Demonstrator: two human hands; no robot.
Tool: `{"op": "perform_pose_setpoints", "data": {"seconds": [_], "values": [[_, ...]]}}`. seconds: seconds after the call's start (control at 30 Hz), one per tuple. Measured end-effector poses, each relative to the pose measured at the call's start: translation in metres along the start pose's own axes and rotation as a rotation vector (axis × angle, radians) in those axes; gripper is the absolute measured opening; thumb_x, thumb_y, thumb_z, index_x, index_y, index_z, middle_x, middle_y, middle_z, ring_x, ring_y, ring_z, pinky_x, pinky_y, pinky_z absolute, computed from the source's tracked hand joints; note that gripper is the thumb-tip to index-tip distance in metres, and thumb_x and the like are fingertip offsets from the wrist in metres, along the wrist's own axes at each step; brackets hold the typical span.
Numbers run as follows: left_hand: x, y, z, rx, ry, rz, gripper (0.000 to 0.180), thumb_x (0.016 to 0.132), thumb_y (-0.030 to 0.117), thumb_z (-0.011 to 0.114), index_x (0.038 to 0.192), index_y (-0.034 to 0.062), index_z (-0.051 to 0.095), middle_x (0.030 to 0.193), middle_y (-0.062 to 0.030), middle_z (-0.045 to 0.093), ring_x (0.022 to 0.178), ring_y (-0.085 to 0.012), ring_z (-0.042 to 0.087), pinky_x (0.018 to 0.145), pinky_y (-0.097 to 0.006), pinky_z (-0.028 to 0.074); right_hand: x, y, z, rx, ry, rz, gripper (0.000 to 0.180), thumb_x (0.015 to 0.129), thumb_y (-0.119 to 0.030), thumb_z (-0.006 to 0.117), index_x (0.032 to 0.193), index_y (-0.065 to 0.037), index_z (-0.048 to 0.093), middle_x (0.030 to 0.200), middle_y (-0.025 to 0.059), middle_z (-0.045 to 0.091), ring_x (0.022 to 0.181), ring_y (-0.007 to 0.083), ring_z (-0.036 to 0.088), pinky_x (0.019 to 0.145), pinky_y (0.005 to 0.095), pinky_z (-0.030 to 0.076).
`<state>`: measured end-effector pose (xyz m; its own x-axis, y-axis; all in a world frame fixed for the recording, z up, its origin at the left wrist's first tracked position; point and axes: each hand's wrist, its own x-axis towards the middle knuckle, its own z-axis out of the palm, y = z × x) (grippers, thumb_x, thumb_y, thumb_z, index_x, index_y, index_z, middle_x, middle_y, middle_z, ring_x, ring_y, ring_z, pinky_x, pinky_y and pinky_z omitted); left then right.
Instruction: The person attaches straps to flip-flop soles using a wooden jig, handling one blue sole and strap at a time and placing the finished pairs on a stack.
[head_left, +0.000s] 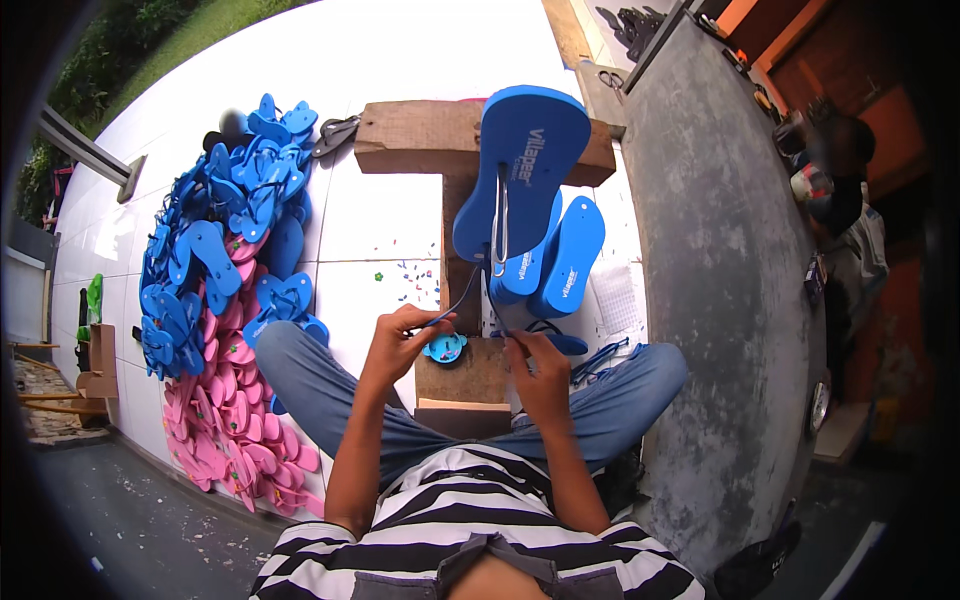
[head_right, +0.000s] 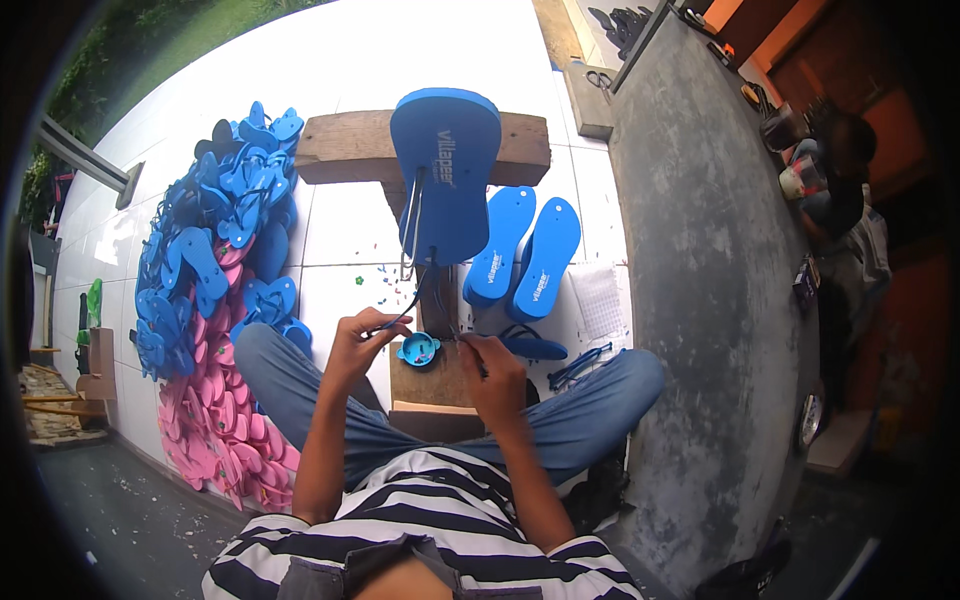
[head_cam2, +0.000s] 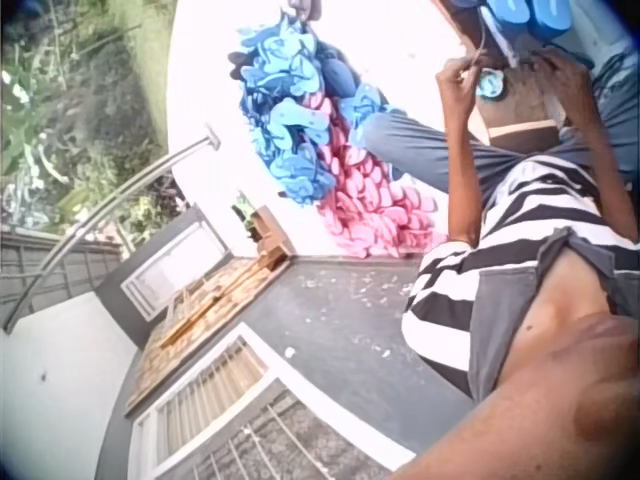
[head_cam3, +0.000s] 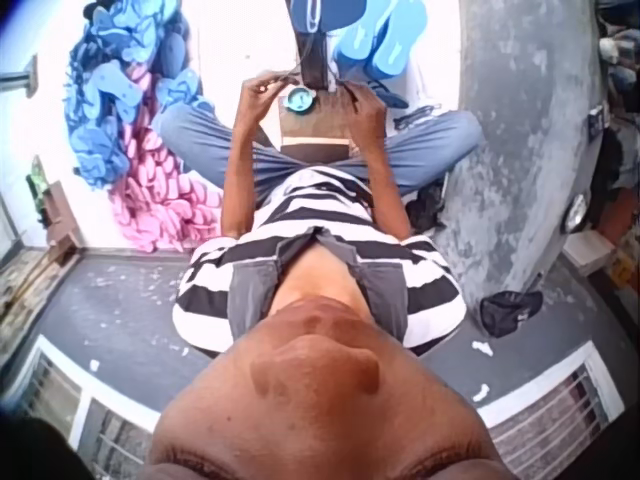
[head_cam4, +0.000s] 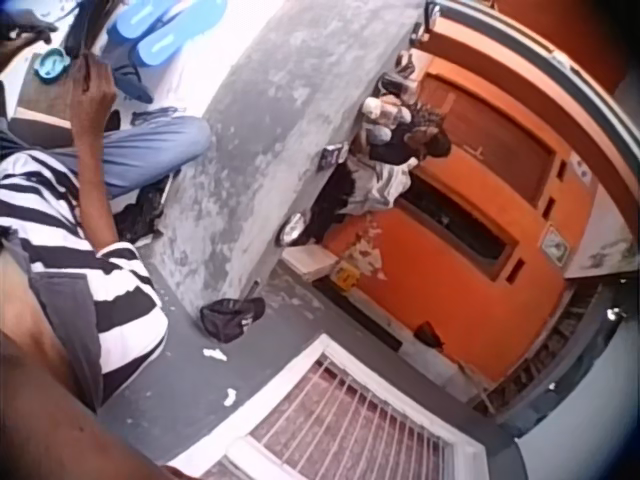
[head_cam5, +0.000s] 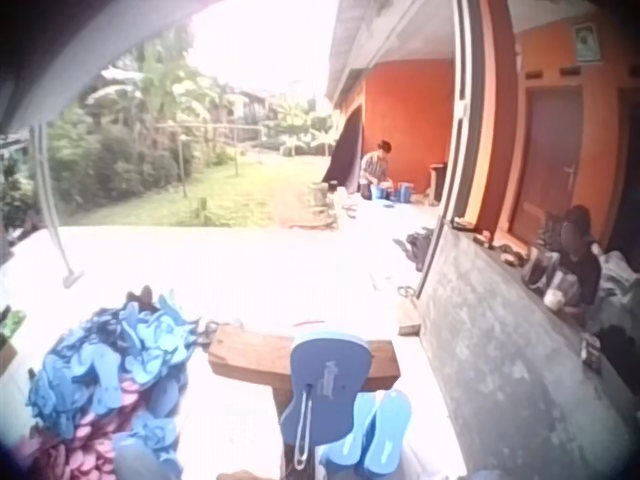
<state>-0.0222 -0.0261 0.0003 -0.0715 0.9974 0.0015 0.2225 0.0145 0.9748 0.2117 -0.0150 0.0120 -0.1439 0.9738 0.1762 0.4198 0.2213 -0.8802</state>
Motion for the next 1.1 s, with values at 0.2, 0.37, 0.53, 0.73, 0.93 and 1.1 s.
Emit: {"op": "perform_pose_setpoints", "data": {"seconds": [0.2, 0.37, 0.53, 0.73, 0.93, 1.1], "values": [[-0.002, 0.054, -0.048, 0.003, 0.097, 0.297, 0.027, 0.076, -0.011, 0.072, 0.099, 0.0010, 0.076, 0.085, -0.0111, 0.074, 0.079, -0.0154, 0.067, 0.067, -0.027, 0.053, 0.023, -0.013, -0.047, 0.007, -0.151, 0.079, 0.014, 0.091, -0.010, 0.069, 0.098, 0.002, 0.071, 0.085, 0.0099, 0.068, 0.080, 0.0182, 0.067, 0.073, 0.0293, 0.050], [0.020, 0.100, -0.008, 0.025, -0.006, 0.462, 0.020, 0.072, -0.007, 0.069, 0.090, 0.0016, 0.068, 0.098, -0.0089, 0.063, 0.087, -0.0174, 0.064, 0.070, -0.028, 0.051, 0.043, -0.050, -0.029, -0.143, -0.086, -0.200, 0.017, 0.089, -0.009, 0.070, 0.104, -0.003, 0.070, 0.094, 0.0102, 0.067, 0.092, 0.0228, 0.064, 0.081, 0.0348, 0.049], [0.030, 0.061, 0.030, 0.132, 0.285, 0.433, 0.036, 0.083, 0.003, 0.064, 0.119, 0.0062, 0.060, 0.123, -0.0133, 0.059, 0.112, -0.0265, 0.057, 0.086, -0.036, 0.047, 0.048, -0.057, -0.010, -0.007, 0.068, -0.157, 0.027, 0.089, -0.012, 0.071, 0.114, -0.004, 0.064, 0.106, 0.0111, 0.063, 0.097, 0.0242, 0.064, 0.085, 0.0361, 0.050], [0.021, 0.001, 0.041, 0.086, 0.132, 0.150, 0.041, 0.097, 0.019, 0.060, 0.135, 0.0052, 0.052, 0.132, -0.0143, 0.057, 0.117, -0.0264, 0.056, 0.092, -0.038, 0.047, 0.039, -0.016, 0.028, 0.045, 0.025, -0.049, 0.034, 0.091, -0.020, 0.071, 0.117, -0.002, 0.060, 0.102, 0.0138, 0.061, 0.093, 0.0256, 0.065, 0.080, 0.0375, 0.052], [0.001, -0.011, 0.046, -0.079, -0.039, 0.021, 0.026, 0.098, 0.013, 0.061, 0.120, -0.0004, 0.063, 0.102, -0.0120, 0.072, 0.088, -0.0170, 0.070, 0.078, -0.030, 0.054, 0.020, 0.013, 0.049, 0.172, -0.094, 0.068, 0.029, 0.095, -0.018, 0.067, 0.117, 0.000, 0.062, 0.095, 0.0104, 0.069, 0.082, 0.0172, 0.068, 0.071, 0.0312, 0.055], [-0.019, -0.034, 0.010, -0.186, 0.170, -0.027, 0.020, 0.095, 0.006, 0.065, 0.113, -0.0028, 0.068, 0.090, -0.0085, 0.072, 0.080, -0.0091, 0.066, 0.070, -0.023, 0.053, 0.018, 0.008, 0.007, 0.150, -0.050, 0.128, 0.022, 0.095, -0.015, 0.065, 0.111, 0.000, 0.067, 0.089, 0.0125, 0.068, 0.076, 0.0212, 0.067, 0.070, 0.0320, 0.051]]}}
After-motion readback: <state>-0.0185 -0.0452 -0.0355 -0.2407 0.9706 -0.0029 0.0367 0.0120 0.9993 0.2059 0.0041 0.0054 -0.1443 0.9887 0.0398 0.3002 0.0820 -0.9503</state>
